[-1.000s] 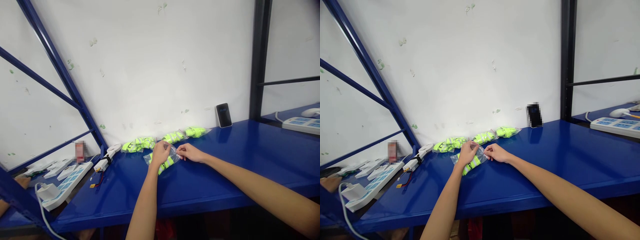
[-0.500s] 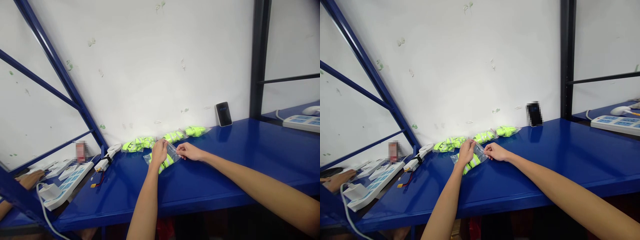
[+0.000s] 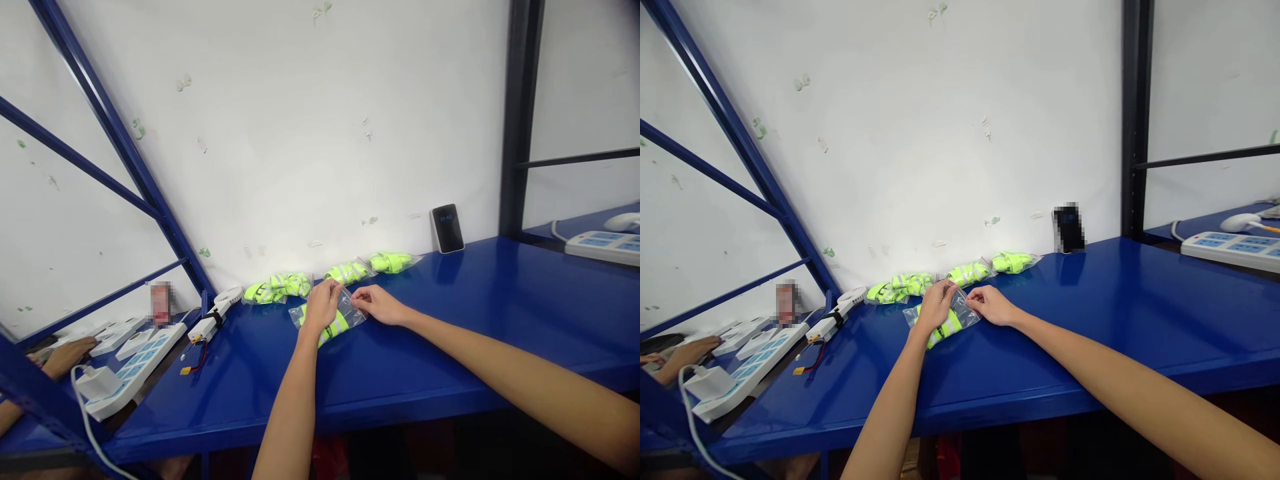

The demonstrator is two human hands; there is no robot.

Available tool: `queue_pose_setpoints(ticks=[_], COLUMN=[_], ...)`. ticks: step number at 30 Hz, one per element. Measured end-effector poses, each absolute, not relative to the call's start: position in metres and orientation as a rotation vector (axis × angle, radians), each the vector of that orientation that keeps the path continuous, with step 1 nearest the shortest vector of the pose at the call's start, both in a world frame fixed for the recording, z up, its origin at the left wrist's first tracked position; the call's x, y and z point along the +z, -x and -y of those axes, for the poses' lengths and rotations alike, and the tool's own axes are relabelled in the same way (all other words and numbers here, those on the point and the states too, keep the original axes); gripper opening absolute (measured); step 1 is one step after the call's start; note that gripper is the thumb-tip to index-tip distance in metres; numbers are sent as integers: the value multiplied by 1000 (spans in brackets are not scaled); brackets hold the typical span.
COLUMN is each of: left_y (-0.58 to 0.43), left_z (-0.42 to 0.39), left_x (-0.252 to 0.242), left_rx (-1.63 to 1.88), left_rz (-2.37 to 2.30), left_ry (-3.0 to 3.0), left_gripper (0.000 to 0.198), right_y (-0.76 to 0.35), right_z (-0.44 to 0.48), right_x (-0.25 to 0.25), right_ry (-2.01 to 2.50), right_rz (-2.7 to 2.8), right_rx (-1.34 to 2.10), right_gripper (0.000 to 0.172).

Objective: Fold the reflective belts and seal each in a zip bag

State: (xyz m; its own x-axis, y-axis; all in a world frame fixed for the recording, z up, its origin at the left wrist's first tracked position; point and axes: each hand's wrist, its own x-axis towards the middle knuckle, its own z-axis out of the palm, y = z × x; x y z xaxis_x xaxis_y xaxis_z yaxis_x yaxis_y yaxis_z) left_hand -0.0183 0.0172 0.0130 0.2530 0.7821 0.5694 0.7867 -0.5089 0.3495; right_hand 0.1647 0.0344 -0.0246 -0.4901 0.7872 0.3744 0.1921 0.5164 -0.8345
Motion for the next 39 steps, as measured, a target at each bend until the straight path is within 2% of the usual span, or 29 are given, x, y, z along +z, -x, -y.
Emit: queue_pose_setpoints(ticks=[8, 15, 25, 30, 39], left_y=[18, 20, 18, 17, 14], left_z=[-15, -15, -17, -14, -13], left_x=[16, 13, 14, 16, 17], left_rx=[-1142, -1226, -1331, -1300, -1288], left_rz=[1577, 1589, 1381, 1356, 1404], left_ry=[2449, 2464, 2567, 2576, 2603], left_gripper=[26, 22, 17, 21, 28], right_y=[-160, -163, -160, -163, -154], right_z=[-30, -27, -30, -30, -19], right_x=[-20, -20, -22, -22, -16], right_ry=[914, 833, 825, 753, 809], right_rz=[2018, 1959, 1929, 1892, 1959], right_rx=[732, 884, 791, 908, 497], right_gripper=[25, 25, 19, 27, 28])
